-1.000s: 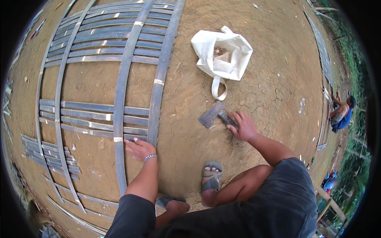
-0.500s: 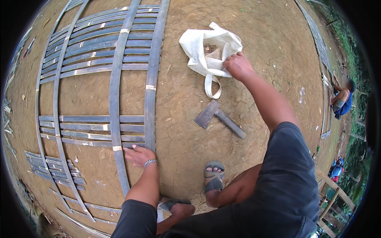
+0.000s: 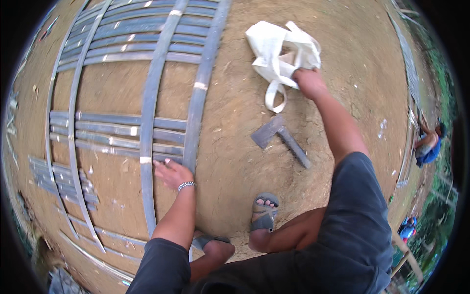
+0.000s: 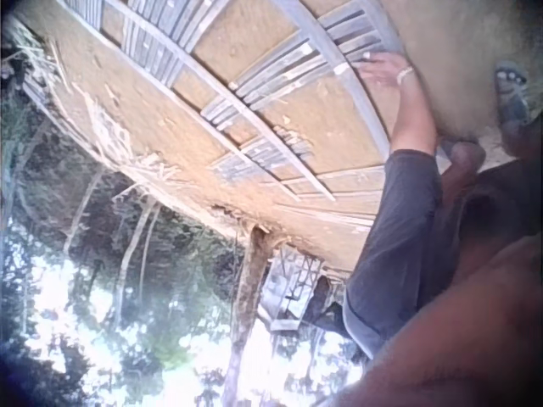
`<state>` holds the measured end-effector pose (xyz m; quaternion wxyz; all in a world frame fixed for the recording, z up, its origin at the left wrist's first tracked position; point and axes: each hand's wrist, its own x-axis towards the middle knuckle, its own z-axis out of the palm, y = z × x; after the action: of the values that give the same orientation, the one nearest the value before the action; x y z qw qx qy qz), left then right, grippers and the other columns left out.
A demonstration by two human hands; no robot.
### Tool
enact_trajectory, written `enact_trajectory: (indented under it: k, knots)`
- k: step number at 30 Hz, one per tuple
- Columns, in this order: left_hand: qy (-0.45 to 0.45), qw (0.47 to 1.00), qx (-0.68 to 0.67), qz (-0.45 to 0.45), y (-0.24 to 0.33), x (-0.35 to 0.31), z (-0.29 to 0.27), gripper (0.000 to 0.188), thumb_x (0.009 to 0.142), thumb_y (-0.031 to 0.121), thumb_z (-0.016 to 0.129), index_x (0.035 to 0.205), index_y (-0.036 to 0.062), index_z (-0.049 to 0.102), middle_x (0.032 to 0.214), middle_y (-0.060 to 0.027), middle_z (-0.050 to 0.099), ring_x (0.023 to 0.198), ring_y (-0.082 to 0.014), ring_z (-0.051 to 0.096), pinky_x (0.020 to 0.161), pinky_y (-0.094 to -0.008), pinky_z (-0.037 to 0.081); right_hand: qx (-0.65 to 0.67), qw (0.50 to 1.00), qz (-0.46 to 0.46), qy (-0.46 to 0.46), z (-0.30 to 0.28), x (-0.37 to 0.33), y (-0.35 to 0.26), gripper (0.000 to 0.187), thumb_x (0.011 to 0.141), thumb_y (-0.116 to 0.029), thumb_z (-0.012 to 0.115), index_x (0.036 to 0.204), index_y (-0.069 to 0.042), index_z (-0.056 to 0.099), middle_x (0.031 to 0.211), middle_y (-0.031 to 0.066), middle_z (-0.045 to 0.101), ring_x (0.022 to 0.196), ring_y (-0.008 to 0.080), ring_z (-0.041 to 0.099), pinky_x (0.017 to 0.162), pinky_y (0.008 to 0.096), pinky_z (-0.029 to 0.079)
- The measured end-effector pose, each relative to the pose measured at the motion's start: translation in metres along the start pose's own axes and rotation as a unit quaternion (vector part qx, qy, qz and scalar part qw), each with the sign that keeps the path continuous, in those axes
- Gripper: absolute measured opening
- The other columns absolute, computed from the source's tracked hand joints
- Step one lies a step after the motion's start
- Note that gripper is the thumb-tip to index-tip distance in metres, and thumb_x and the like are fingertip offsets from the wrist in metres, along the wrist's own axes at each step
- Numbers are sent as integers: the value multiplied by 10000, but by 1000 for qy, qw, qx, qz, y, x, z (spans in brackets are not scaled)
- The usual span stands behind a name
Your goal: The person constructs a bamboo lattice frame by hand on the ground, placing small wooden pegs into pre-drilled holes in the slats and using a small axe to hammer them flush.
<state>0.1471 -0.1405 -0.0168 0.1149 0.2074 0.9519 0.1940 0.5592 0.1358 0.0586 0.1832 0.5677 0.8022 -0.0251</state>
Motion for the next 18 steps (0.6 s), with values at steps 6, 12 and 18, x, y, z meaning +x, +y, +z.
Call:
enact_trajectory:
  k: [6,12,18]
  knots:
    - [-17,976,-171,136,-21,-26,-39,448,968,119,642,1385,-11,546,1235,-175,533,1133,-290,558,964,-409,450,168,944,-52,279,-17,-54,-27,94,856,-24,677,938,-68,666,953,145,699,926,350,678,774,433,519]
    - [-287,873,-381,104,-7,-92,-75,296,931,95,732,1195,-31,683,1125,-108,644,1006,-181,636,893,-318,513,510,849,-129,-54,-33,-152,-215,124,905,-88,726,1013,-48,678,961,96,737,933,217,718,813,350,567]
    - [-365,759,-526,-114,1,-115,-76,222,961,83,717,1152,-30,705,1002,-31,704,904,-98,640,837,-250,514,587,787,-77,-174,-19,-180,-274,257,902,-139,747,1061,-28,579,934,147,732,884,238,745,769,355,572]
